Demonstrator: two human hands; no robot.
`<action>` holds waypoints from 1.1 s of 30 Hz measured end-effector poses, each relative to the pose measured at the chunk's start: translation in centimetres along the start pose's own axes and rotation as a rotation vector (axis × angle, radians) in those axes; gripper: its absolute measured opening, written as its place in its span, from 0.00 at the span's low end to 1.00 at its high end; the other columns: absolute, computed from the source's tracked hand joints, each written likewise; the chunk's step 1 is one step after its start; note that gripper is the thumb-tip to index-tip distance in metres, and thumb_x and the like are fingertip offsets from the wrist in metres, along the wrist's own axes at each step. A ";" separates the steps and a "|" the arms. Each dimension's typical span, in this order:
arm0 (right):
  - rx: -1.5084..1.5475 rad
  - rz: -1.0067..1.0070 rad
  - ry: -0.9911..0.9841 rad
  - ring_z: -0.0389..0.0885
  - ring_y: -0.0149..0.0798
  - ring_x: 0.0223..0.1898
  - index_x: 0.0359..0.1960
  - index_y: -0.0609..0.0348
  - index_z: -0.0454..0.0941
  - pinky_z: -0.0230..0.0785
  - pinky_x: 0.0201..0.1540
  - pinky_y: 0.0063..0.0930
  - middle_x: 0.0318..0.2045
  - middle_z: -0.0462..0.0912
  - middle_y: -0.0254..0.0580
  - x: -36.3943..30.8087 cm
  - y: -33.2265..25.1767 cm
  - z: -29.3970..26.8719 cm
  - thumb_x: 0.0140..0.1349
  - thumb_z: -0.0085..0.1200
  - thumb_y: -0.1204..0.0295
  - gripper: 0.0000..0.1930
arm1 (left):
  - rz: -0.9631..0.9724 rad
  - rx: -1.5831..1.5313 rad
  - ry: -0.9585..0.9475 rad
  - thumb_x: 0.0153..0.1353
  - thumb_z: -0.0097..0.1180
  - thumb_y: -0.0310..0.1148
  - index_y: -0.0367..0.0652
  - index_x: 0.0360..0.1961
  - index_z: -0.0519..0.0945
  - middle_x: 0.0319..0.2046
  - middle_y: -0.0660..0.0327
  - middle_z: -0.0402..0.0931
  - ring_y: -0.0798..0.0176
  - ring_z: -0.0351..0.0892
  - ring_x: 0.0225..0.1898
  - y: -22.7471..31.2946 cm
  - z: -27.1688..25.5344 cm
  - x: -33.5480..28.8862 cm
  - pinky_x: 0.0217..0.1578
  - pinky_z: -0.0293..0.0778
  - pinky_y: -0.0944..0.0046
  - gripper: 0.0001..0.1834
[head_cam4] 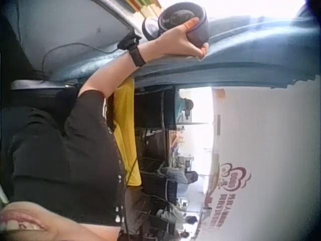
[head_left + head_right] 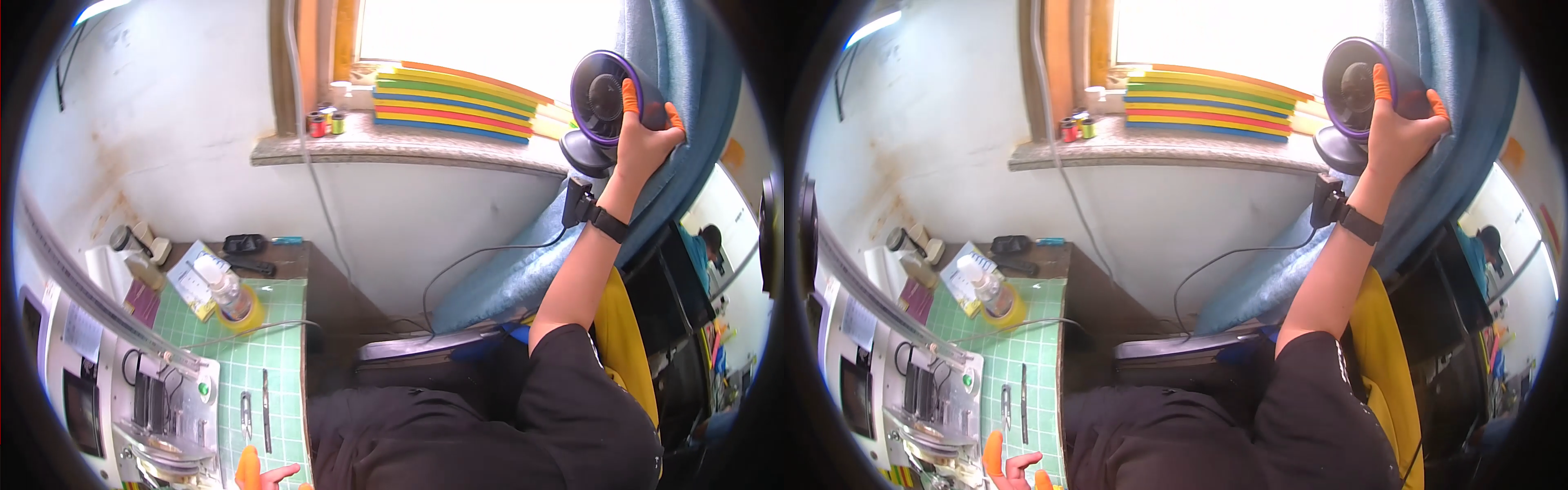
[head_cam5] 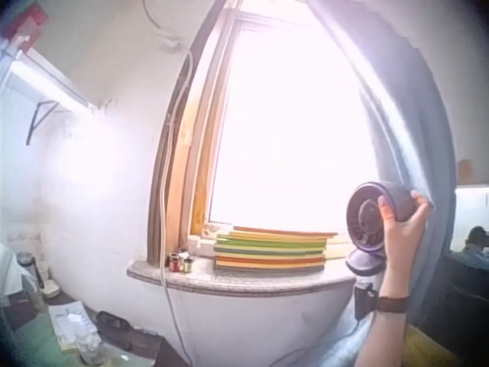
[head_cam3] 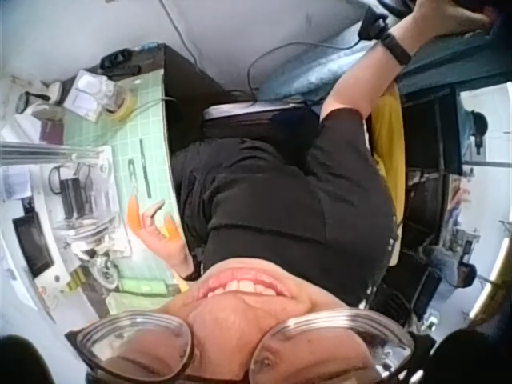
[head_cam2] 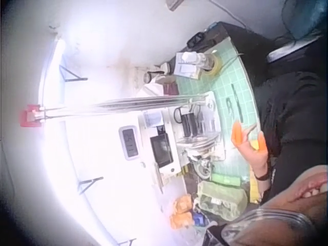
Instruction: The user is assembling and inspecting small electronic or mechanical components at a workstation, using tools like tweezers and glue.
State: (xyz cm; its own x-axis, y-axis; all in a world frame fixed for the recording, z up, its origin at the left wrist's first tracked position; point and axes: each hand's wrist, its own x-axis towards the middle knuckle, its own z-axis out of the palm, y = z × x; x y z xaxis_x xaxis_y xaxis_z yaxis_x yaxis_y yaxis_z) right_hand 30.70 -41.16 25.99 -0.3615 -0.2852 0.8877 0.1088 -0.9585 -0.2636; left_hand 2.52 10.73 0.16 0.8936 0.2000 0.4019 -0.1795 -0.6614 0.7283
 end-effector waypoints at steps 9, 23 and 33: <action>-0.351 -0.201 0.167 0.76 0.55 0.54 0.55 0.68 0.71 0.74 0.62 0.47 0.49 0.75 0.57 2.0 2.0 -2.4 0.43 0.83 0.44 0.48 | -0.101 -0.288 0.044 0.73 0.58 0.37 0.30 0.67 0.70 0.69 0.45 0.66 0.52 0.78 0.56 1.8 1.9 -0.2 0.61 0.69 0.57 0.28; 0.730 0.524 -0.203 0.86 0.40 0.51 0.58 0.65 0.73 0.82 0.53 0.27 0.50 0.83 0.52 -3.0 -0.2 0.4 0.68 0.69 0.63 0.25 | -0.178 -0.325 0.098 0.72 0.59 0.33 0.29 0.72 0.62 0.68 0.47 0.67 0.54 0.79 0.51 3.1 3.0 -0.7 0.56 0.72 0.59 0.33; 0.149 0.218 -0.266 0.78 0.40 0.61 0.59 0.63 0.77 0.72 0.64 0.32 0.56 0.82 0.46 -5.0 3.4 2.6 0.63 0.65 0.72 0.23 | -0.125 -0.241 0.053 0.71 0.59 0.28 0.29 0.71 0.66 0.67 0.47 0.67 0.54 0.79 0.50 3.6 3.5 0.5 0.57 0.74 0.59 0.30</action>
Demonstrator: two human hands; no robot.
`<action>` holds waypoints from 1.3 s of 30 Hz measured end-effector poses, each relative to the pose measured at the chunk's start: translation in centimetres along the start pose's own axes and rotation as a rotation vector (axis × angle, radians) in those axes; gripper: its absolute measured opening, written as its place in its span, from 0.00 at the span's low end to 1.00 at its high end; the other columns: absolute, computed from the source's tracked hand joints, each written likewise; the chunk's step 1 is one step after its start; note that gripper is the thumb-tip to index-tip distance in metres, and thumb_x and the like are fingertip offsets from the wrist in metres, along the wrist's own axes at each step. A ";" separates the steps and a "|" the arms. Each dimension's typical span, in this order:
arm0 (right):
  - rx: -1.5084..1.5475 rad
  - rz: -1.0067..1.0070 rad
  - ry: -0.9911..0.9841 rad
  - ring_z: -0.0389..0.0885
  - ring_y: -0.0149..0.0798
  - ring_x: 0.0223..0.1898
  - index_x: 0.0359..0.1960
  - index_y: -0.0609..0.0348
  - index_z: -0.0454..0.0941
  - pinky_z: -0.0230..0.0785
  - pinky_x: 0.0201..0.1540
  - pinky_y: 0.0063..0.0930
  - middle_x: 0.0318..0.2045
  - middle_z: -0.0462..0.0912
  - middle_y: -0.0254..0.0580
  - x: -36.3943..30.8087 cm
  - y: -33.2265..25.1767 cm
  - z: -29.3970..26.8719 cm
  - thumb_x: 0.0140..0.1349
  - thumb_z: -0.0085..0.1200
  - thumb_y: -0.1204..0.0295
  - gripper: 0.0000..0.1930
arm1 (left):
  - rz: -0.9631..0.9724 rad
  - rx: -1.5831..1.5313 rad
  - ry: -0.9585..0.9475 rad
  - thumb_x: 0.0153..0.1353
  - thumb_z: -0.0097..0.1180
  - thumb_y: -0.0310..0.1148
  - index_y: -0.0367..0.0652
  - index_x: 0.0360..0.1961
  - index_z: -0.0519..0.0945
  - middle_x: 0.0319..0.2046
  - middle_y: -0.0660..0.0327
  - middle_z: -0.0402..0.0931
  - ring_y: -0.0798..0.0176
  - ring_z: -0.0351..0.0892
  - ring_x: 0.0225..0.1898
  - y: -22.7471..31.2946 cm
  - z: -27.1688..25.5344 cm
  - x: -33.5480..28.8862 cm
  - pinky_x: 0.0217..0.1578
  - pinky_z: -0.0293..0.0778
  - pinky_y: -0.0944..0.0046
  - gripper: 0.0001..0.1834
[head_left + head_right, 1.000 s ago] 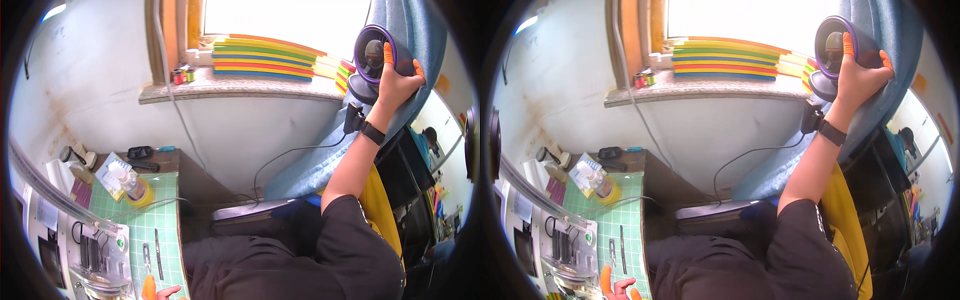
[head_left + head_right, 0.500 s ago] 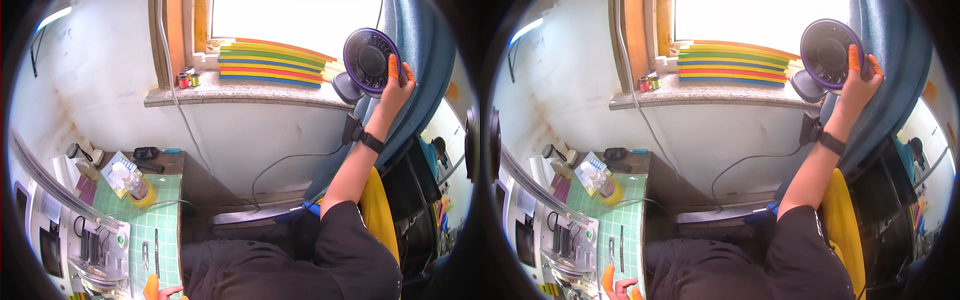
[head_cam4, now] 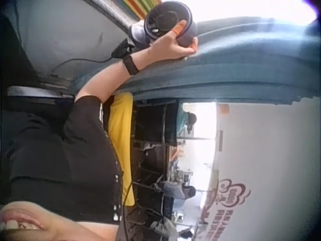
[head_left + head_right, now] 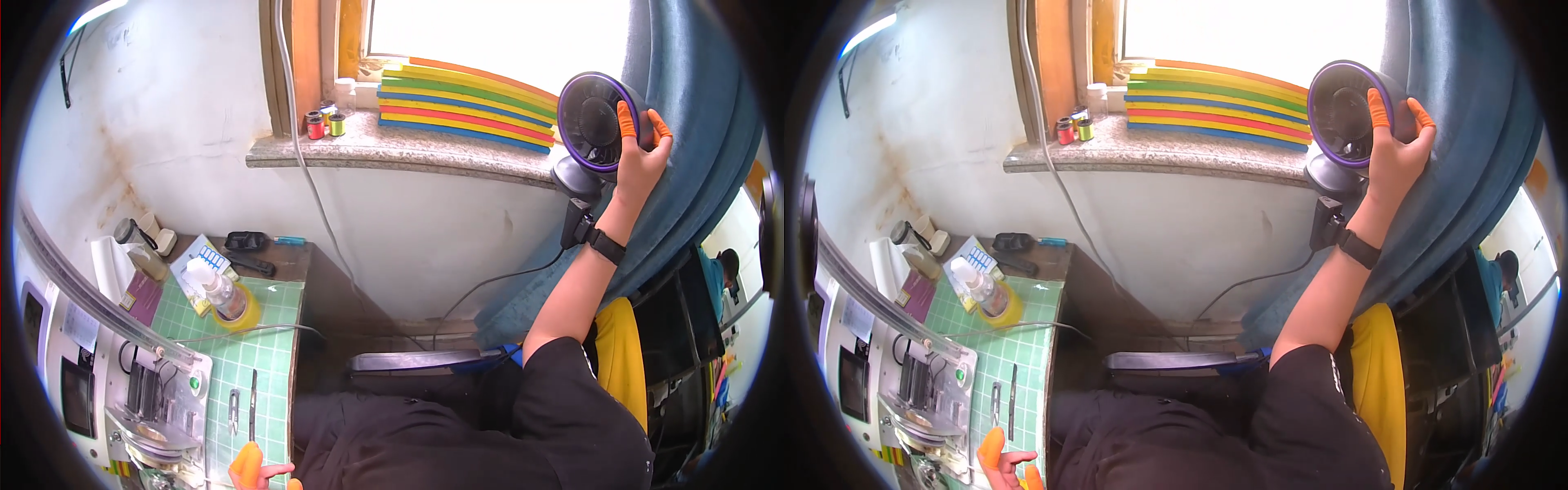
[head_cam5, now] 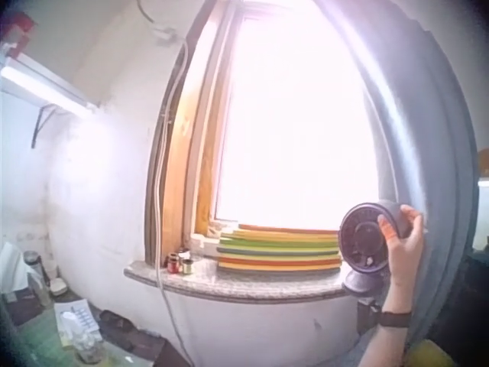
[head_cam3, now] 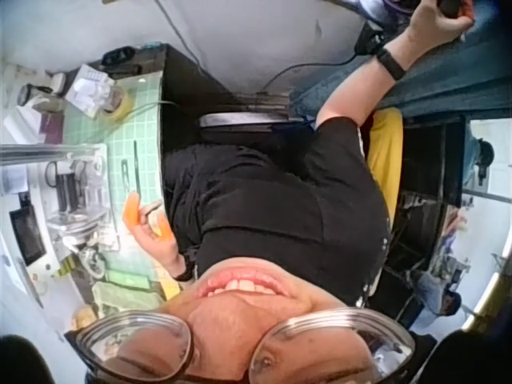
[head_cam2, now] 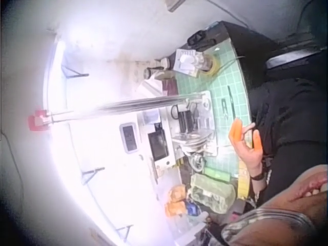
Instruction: The user is assembling and inspecting small electronic or mechanical components at a workstation, using tools like tweezers and glue.
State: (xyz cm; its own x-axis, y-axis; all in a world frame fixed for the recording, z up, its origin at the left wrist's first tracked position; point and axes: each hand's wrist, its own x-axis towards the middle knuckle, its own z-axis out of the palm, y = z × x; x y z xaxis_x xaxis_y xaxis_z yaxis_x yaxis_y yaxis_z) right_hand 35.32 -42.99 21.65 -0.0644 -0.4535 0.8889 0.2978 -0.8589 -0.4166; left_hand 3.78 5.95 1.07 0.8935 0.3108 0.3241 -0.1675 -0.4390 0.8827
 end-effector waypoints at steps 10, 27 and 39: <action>0.190 0.054 -0.083 0.83 0.36 0.54 0.59 0.64 0.76 0.75 0.60 0.27 0.52 0.84 0.47 1.0 3.9 -0.2 0.67 0.70 0.64 0.25 | 0.141 0.169 -0.090 0.69 0.59 0.25 0.30 0.70 0.69 0.67 0.47 0.67 0.54 0.79 0.51 1.0 0.2 2.2 0.56 0.76 0.59 0.29; 0.305 0.058 -0.089 0.81 0.34 0.56 0.58 0.64 0.79 0.72 0.63 0.25 0.55 0.83 0.44 0.7 4.9 1.0 0.65 0.71 0.70 0.22 | 0.115 0.145 -0.080 0.68 0.58 0.24 0.30 0.70 0.69 0.68 0.45 0.66 0.53 0.80 0.48 1.6 0.7 1.5 0.53 0.77 0.59 0.29; 0.336 -0.011 -0.204 0.79 0.38 0.58 0.57 0.62 0.81 0.69 0.65 0.32 0.54 0.83 0.43 2.2 7.8 2.9 0.61 0.76 0.61 0.27 | 0.102 0.119 -0.077 0.68 0.58 0.25 0.29 0.70 0.69 0.67 0.45 0.66 0.52 0.79 0.50 1.3 1.0 1.8 0.53 0.77 0.58 0.30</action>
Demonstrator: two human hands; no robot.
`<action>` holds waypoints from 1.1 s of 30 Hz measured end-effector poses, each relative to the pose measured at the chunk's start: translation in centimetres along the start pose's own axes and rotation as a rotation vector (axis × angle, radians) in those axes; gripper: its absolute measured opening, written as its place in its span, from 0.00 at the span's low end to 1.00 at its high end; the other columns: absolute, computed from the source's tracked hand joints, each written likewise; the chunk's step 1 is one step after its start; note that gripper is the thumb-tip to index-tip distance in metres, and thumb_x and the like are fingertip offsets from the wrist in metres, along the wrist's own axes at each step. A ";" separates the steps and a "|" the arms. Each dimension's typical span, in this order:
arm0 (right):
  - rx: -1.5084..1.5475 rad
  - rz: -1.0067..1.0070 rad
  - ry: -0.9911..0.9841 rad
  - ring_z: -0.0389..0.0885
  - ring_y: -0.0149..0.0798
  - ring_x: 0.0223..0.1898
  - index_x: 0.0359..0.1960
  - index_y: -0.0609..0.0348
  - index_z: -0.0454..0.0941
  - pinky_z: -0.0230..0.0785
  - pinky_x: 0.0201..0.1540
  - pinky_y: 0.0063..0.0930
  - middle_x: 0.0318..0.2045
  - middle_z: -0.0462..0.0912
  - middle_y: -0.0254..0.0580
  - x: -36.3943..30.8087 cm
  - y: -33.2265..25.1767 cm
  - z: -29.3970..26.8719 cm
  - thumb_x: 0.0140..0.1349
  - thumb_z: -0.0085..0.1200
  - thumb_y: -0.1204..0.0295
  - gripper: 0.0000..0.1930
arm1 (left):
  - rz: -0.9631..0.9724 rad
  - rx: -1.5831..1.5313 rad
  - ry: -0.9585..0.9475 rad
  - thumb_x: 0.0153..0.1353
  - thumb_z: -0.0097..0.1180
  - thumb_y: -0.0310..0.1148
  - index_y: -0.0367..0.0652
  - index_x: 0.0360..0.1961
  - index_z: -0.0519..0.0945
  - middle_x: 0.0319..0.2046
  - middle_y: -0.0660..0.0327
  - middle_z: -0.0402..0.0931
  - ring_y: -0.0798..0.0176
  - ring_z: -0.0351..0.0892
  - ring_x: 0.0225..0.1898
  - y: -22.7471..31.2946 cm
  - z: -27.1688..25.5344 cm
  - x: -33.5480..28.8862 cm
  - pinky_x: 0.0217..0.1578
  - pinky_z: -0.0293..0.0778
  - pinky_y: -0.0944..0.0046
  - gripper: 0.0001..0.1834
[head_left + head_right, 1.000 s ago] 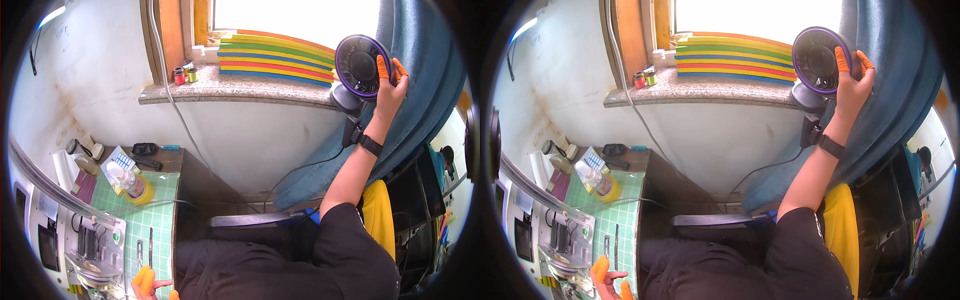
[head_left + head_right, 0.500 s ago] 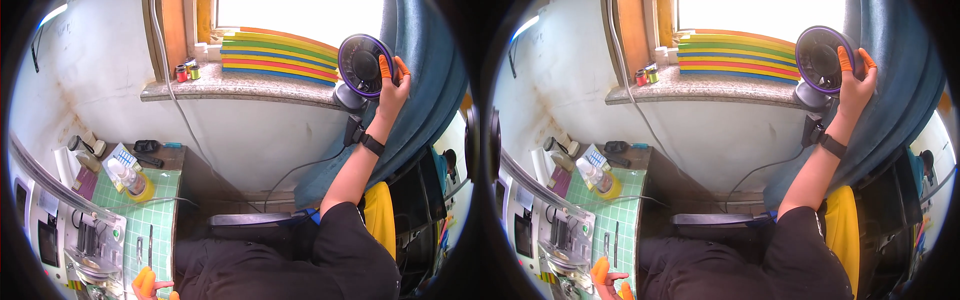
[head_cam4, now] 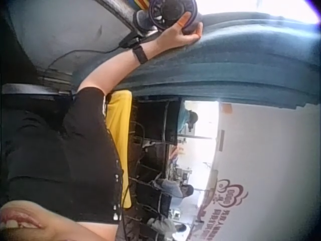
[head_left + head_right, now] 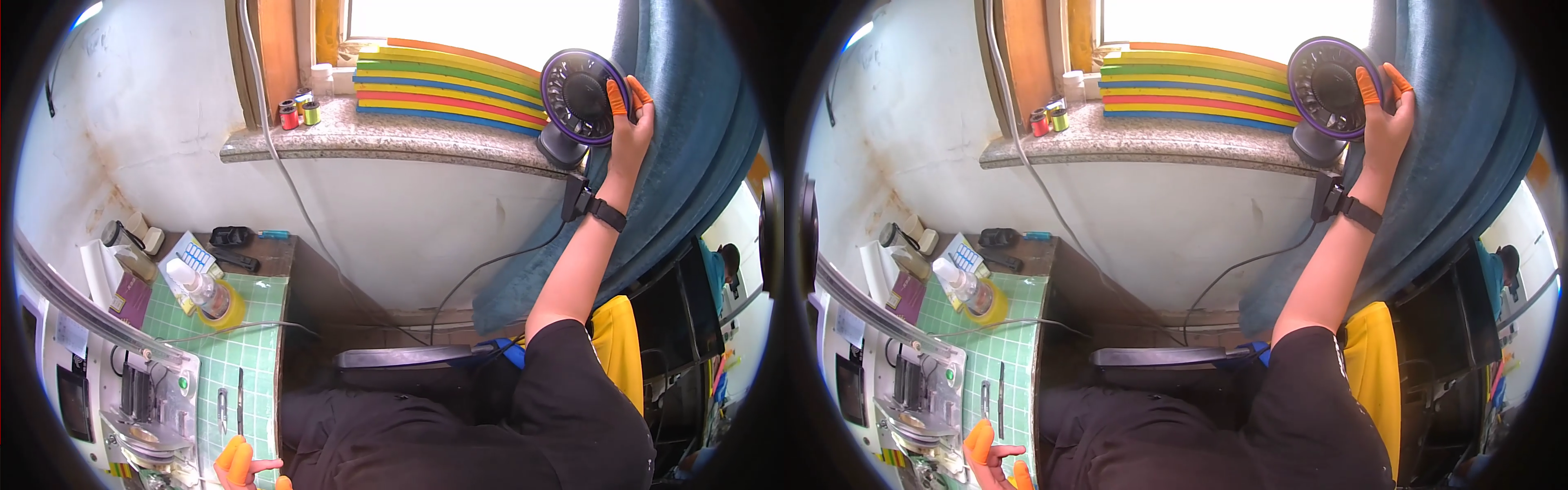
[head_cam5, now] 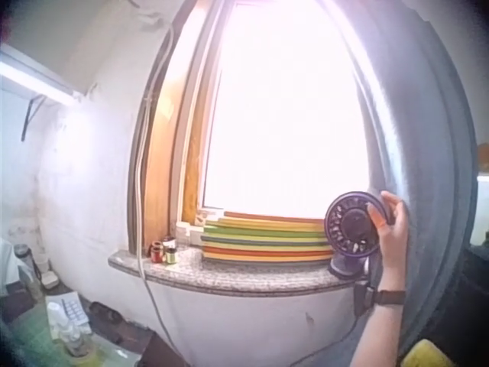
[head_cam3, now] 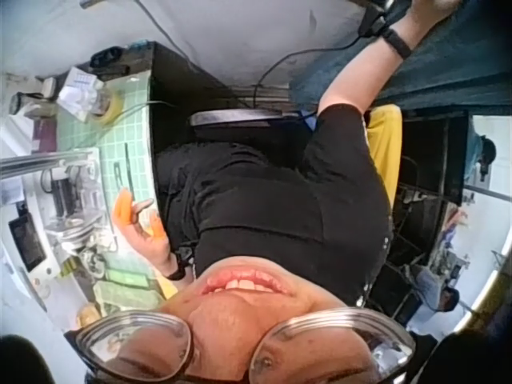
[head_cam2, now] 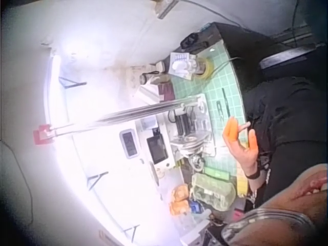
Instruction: The user is assembling and inspecting small electronic or mechanical components at a workstation, using tools like tweezers and glue.
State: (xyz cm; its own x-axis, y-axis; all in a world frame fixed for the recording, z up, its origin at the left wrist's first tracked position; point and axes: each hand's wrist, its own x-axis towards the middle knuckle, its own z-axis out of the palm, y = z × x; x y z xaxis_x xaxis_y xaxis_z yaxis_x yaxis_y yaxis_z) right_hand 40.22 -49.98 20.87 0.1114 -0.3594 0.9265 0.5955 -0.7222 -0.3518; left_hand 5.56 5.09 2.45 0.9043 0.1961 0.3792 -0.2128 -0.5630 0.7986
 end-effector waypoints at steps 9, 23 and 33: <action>0.256 0.165 -0.072 0.81 0.33 0.56 0.61 0.62 0.79 0.70 0.62 0.25 0.55 0.83 0.42 0.1 -1.3 -0.9 0.65 0.72 0.63 0.27 | 0.031 -0.022 -0.015 0.68 0.58 0.26 0.29 0.70 0.69 0.68 0.44 0.66 0.52 0.79 0.50 -0.5 0.0 0.3 0.53 0.78 0.59 0.30; 0.445 0.197 -0.158 0.82 0.31 0.56 0.63 0.64 0.78 0.72 0.62 0.26 0.53 0.85 0.42 0.7 0.7 -0.5 0.67 0.69 0.69 0.25 | 0.027 0.003 -0.011 0.69 0.59 0.26 0.29 0.70 0.69 0.68 0.45 0.66 0.53 0.80 0.48 -0.5 -0.3 0.0 0.53 0.77 0.59 0.30; 0.231 0.088 -0.184 0.84 0.29 0.52 0.62 0.64 0.80 0.75 0.57 0.23 0.51 0.87 0.41 1.8 0.5 0.0 0.68 0.68 0.71 0.23 | -0.006 -0.050 0.010 0.70 0.57 0.26 0.30 0.70 0.70 0.67 0.45 0.66 0.52 0.78 0.52 0.1 0.0 0.2 0.53 0.79 0.59 0.28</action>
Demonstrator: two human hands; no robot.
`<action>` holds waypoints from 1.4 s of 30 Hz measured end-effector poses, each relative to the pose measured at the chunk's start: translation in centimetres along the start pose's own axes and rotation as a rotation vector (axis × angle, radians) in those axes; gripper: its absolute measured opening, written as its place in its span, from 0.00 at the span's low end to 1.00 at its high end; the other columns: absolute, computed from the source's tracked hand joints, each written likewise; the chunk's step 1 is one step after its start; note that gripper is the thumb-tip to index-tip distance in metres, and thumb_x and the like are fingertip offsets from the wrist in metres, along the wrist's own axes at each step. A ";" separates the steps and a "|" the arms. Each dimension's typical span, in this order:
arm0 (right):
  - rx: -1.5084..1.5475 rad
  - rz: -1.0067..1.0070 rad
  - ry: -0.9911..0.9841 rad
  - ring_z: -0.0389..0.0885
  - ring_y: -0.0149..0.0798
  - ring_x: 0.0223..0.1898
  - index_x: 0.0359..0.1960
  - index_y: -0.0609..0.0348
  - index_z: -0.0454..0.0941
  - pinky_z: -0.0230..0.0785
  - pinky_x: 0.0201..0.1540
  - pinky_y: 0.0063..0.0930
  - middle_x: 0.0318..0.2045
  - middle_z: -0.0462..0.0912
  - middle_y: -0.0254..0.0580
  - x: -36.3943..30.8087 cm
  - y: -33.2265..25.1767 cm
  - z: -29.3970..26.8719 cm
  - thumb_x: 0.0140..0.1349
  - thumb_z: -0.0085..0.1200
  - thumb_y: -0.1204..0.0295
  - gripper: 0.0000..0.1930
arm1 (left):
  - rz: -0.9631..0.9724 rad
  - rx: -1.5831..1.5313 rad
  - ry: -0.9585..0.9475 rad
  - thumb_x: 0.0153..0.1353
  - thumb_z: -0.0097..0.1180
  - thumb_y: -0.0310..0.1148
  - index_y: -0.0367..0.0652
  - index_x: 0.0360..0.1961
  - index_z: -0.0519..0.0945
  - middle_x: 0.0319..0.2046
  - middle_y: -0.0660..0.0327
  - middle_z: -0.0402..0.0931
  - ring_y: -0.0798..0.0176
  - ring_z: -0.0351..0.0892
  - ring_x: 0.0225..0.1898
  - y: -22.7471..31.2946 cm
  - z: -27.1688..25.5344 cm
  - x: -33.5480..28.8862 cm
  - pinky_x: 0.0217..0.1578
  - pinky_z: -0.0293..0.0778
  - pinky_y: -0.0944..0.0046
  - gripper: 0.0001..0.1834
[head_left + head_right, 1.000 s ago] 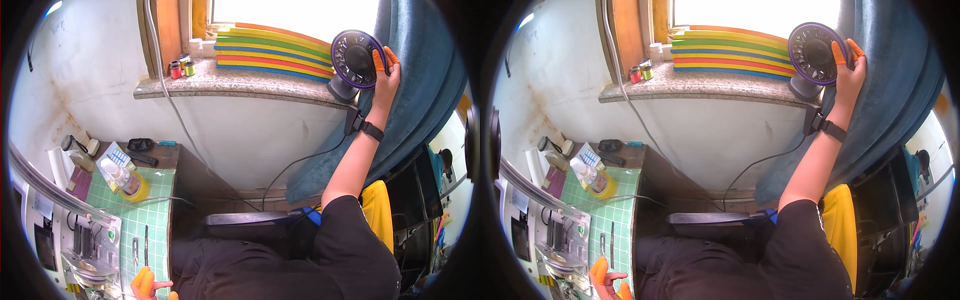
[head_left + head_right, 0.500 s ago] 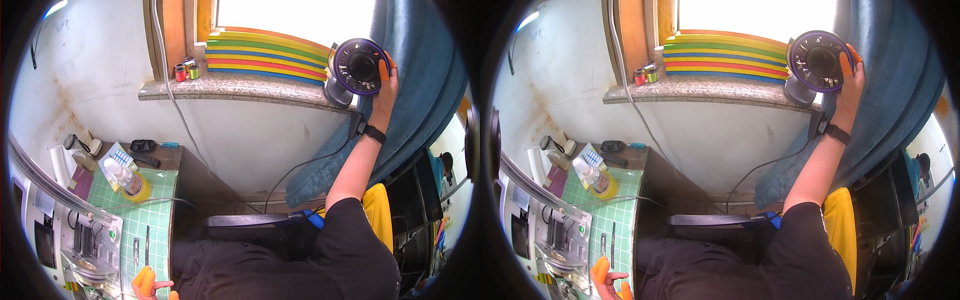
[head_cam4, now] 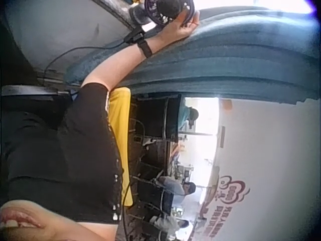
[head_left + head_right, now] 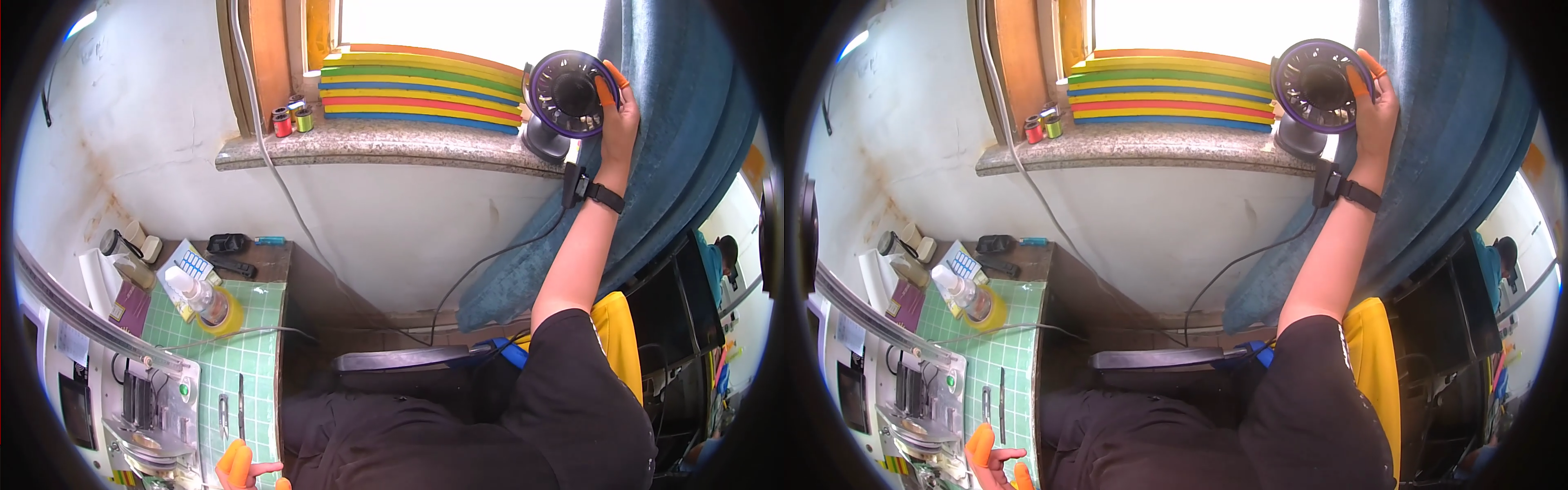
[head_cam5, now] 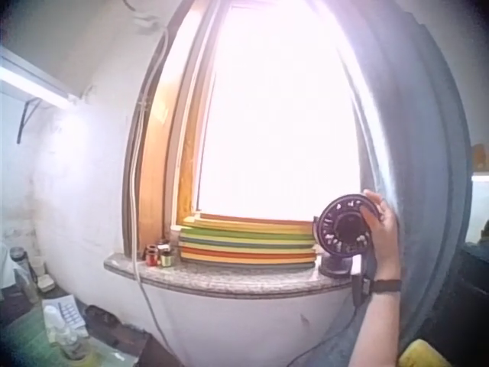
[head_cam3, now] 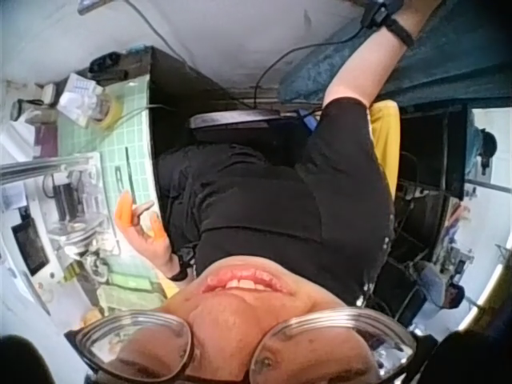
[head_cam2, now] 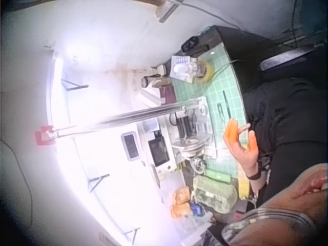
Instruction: The user is assembling and inspecting small electronic or mechanical components at a workstation, using tools like tweezers and glue.
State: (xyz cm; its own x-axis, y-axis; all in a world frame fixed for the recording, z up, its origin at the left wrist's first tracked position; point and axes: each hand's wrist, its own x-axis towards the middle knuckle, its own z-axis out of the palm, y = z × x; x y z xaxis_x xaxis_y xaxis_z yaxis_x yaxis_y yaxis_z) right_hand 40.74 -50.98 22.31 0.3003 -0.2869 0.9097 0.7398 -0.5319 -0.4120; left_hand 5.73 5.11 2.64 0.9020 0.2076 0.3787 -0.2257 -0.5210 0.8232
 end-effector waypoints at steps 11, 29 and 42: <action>-0.164 -0.211 0.221 0.86 0.28 0.49 0.56 0.62 0.86 0.77 0.55 0.23 0.48 0.90 0.37 -0.2 2.4 1.9 0.70 0.65 0.72 0.15 | -0.057 -0.036 0.013 0.70 0.58 0.27 0.29 0.70 0.68 0.66 0.46 0.67 0.53 0.78 0.51 -0.5 0.1 -0.6 0.54 0.77 0.59 0.29; -0.143 -0.239 0.345 0.85 0.36 0.56 0.57 0.61 0.86 0.76 0.63 0.28 0.53 0.89 0.43 -2.8 -0.5 0.6 0.69 0.62 0.79 0.15 | 0.199 0.281 -0.185 0.61 0.65 0.21 0.30 0.61 0.79 0.61 0.42 0.75 0.46 0.80 0.53 3.8 -0.3 5.2 0.54 0.79 0.53 0.25; 0.008 -0.364 0.484 0.86 0.44 0.55 0.58 0.66 0.84 0.79 0.61 0.36 0.55 0.87 0.50 -9.2 -8.3 -0.8 0.69 0.59 0.80 0.16 | 0.751 0.560 -0.310 0.53 0.67 0.23 0.35 0.51 0.80 0.52 0.45 0.76 0.41 0.80 0.54 17.9 9.5 26.1 0.56 0.76 0.51 0.21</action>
State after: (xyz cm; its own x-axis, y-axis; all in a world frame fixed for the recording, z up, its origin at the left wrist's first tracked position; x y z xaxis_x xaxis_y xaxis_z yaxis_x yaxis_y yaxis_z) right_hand 31.39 -44.59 17.30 -0.2796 -0.4184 0.8641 0.7485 -0.6587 -0.0768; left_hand 28.72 -6.66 23.29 0.6705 -0.5218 0.5274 -0.6440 -0.7623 0.0645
